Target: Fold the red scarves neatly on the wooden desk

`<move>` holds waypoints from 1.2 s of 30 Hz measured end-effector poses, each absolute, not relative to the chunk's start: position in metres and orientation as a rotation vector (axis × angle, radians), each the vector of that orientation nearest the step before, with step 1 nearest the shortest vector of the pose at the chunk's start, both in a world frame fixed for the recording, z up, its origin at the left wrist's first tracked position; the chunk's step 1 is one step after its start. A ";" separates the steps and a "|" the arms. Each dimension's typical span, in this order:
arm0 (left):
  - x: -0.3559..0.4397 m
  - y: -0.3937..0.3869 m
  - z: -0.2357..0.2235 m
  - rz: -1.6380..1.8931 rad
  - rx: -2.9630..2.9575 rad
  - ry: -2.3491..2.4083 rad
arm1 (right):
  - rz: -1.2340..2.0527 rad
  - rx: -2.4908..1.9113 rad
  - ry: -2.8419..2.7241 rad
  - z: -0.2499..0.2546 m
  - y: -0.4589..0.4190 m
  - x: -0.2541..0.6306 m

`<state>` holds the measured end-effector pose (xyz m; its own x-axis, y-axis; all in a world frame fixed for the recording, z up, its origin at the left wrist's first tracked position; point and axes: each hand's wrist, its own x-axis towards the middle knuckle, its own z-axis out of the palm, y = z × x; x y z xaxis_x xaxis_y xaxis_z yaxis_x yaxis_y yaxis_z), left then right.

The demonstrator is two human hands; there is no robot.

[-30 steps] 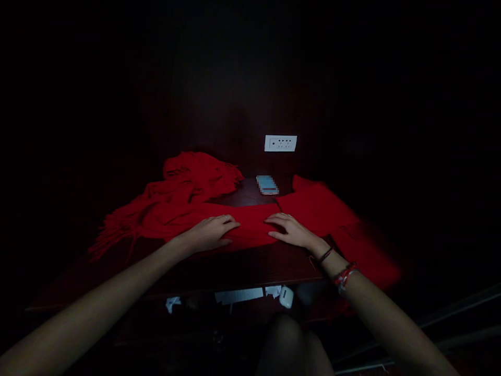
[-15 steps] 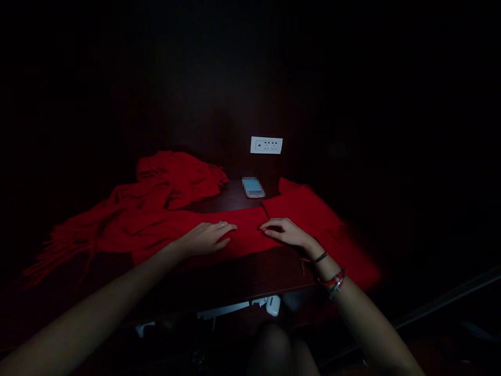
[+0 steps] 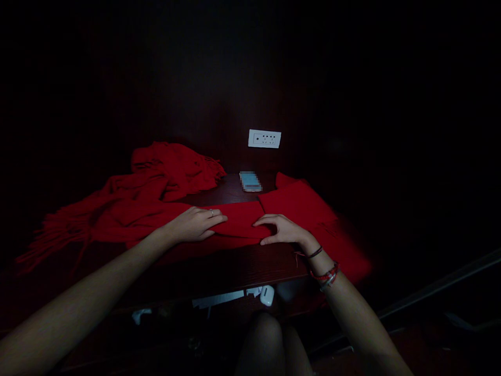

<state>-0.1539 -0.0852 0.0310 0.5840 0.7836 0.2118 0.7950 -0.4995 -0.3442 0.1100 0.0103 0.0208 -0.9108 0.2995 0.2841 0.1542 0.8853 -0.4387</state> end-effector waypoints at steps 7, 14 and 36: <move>-0.152 -0.095 0.040 0.087 -2.562 -1.273 | 0.562 -0.346 -2.714 0.018 0.011 0.110; -0.146 -0.107 0.048 0.200 -2.617 -1.374 | 0.733 -0.289 -2.741 0.021 0.012 0.115; -0.138 -0.103 0.034 -0.094 -2.741 -1.210 | 0.360 -0.361 -2.794 0.023 -0.006 0.113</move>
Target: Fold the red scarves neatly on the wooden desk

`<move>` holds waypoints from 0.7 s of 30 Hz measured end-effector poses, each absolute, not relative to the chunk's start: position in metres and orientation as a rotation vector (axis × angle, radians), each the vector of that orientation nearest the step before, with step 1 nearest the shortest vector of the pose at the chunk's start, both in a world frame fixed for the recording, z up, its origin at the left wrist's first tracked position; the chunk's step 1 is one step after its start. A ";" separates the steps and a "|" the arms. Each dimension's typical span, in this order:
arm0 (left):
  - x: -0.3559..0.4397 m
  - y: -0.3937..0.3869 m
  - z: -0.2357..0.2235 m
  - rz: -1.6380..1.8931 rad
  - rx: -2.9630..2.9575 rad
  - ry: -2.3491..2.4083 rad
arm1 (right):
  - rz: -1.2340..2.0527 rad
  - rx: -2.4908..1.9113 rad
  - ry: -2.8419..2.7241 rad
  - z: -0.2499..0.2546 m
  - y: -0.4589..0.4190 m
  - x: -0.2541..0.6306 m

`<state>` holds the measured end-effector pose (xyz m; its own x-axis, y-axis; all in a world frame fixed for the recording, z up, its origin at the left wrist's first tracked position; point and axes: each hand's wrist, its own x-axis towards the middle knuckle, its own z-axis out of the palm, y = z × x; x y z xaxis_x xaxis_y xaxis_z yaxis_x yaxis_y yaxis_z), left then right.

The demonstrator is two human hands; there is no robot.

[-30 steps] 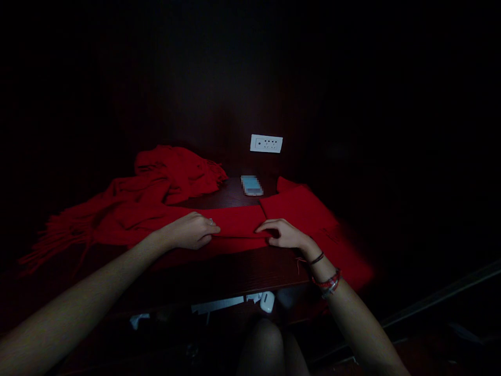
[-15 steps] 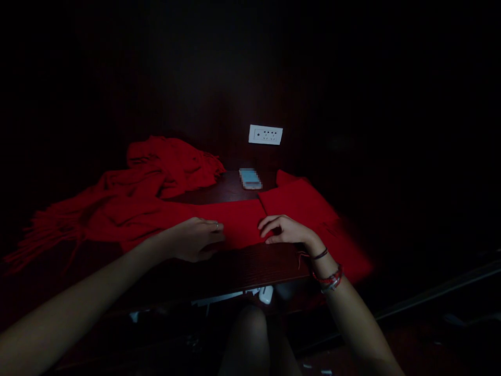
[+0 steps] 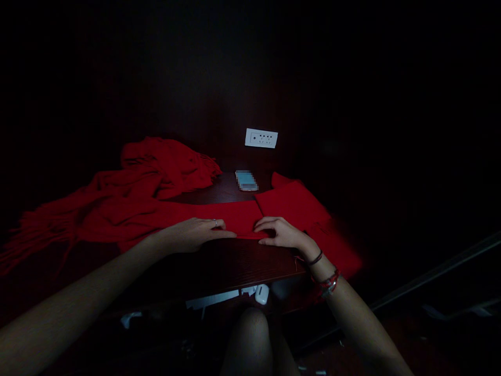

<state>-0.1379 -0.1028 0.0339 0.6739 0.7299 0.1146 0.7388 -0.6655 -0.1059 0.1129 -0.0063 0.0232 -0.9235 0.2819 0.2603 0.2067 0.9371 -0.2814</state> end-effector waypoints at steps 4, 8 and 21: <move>-0.138 -0.096 0.026 -0.165 -2.740 -1.240 | -0.052 -0.427 -2.746 0.018 -0.029 0.108; -0.139 -0.093 0.019 -0.194 -2.656 -1.258 | -0.332 -0.519 -2.690 0.008 -0.037 0.104; -0.095 -0.090 0.000 -0.154 -2.330 -1.098 | -0.223 -0.685 -2.553 0.003 -0.035 0.108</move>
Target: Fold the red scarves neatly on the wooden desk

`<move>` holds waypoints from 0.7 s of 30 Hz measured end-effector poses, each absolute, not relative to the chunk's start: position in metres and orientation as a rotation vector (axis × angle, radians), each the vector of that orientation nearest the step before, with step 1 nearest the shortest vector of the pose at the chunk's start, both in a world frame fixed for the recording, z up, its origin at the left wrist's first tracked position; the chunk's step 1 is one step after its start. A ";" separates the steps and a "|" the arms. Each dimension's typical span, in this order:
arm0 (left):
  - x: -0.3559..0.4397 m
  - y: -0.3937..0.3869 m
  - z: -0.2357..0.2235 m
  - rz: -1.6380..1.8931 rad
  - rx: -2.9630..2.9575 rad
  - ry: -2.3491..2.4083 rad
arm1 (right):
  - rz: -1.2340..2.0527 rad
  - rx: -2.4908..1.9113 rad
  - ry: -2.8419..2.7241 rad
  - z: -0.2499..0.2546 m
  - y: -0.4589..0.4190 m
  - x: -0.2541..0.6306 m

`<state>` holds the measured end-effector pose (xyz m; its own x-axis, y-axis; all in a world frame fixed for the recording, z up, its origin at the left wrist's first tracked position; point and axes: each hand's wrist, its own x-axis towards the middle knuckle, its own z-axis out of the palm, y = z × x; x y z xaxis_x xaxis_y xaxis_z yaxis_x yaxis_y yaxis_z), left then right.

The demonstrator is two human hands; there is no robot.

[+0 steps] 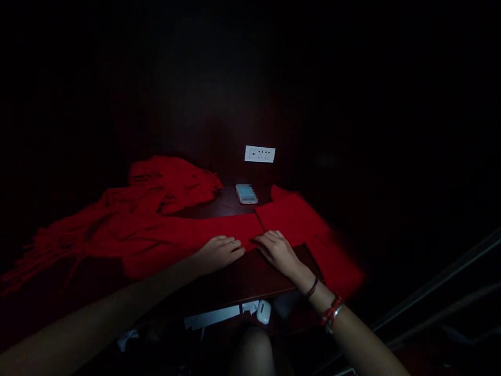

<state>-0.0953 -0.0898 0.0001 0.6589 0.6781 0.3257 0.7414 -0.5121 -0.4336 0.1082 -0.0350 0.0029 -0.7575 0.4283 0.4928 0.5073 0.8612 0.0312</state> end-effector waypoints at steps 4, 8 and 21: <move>-0.100 -0.087 -0.008 -0.172 -2.295 -1.152 | -0.341 -0.842 -2.535 0.003 -0.034 0.126; -0.099 -0.083 -0.009 -0.134 -2.341 -1.094 | -0.402 -0.871 -2.584 0.002 -0.029 0.138; -0.104 -0.087 0.006 -0.121 -2.391 -1.174 | -0.320 -0.839 -2.567 0.000 -0.028 0.137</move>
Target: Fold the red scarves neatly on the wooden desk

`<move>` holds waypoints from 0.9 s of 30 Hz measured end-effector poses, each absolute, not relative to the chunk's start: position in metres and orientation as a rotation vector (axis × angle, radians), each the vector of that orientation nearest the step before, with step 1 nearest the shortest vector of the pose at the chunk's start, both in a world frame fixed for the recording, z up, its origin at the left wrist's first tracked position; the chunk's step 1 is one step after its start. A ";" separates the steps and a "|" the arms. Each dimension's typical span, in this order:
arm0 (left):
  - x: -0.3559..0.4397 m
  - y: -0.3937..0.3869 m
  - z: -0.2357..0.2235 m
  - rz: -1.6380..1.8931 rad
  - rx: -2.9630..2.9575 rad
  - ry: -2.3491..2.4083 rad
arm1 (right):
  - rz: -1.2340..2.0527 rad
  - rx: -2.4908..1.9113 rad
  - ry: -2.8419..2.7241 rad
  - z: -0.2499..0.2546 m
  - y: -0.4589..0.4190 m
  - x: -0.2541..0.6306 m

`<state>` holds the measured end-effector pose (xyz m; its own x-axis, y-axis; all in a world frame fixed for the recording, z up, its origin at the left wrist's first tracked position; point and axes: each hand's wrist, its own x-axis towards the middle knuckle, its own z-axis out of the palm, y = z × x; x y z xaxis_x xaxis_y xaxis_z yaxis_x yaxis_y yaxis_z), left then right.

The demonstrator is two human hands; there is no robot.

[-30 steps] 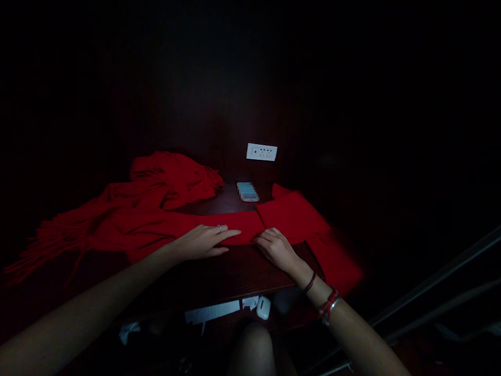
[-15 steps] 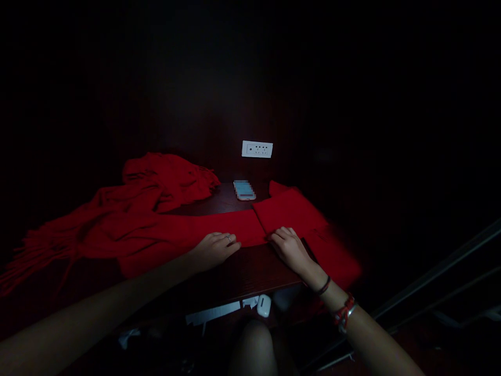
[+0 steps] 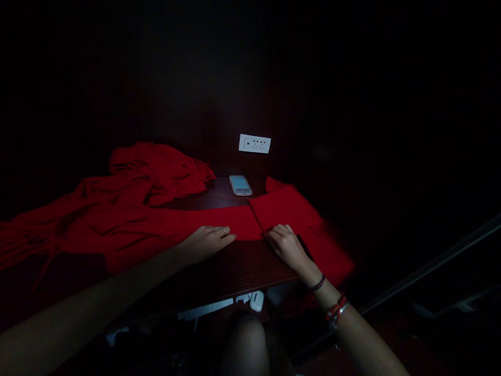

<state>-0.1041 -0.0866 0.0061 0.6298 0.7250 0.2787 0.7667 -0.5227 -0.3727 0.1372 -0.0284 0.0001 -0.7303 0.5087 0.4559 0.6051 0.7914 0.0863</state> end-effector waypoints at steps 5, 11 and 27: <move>-0.105 -0.086 0.004 -0.093 -2.344 -1.175 | -0.383 -0.719 -2.637 0.006 -0.033 0.122; -0.101 -0.090 0.008 -0.125 -2.342 -1.190 | -0.395 -0.697 -2.679 0.001 -0.030 0.121; -0.100 -0.089 0.004 -0.200 -2.382 -1.165 | -0.372 -0.614 -2.681 -0.003 -0.039 0.088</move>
<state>-0.1001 -0.0890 0.0036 0.6273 0.7051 0.3306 0.7750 -0.5239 -0.3533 0.0879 -0.0389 -0.0030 -0.8389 0.3653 0.4036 0.4615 0.8704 0.1714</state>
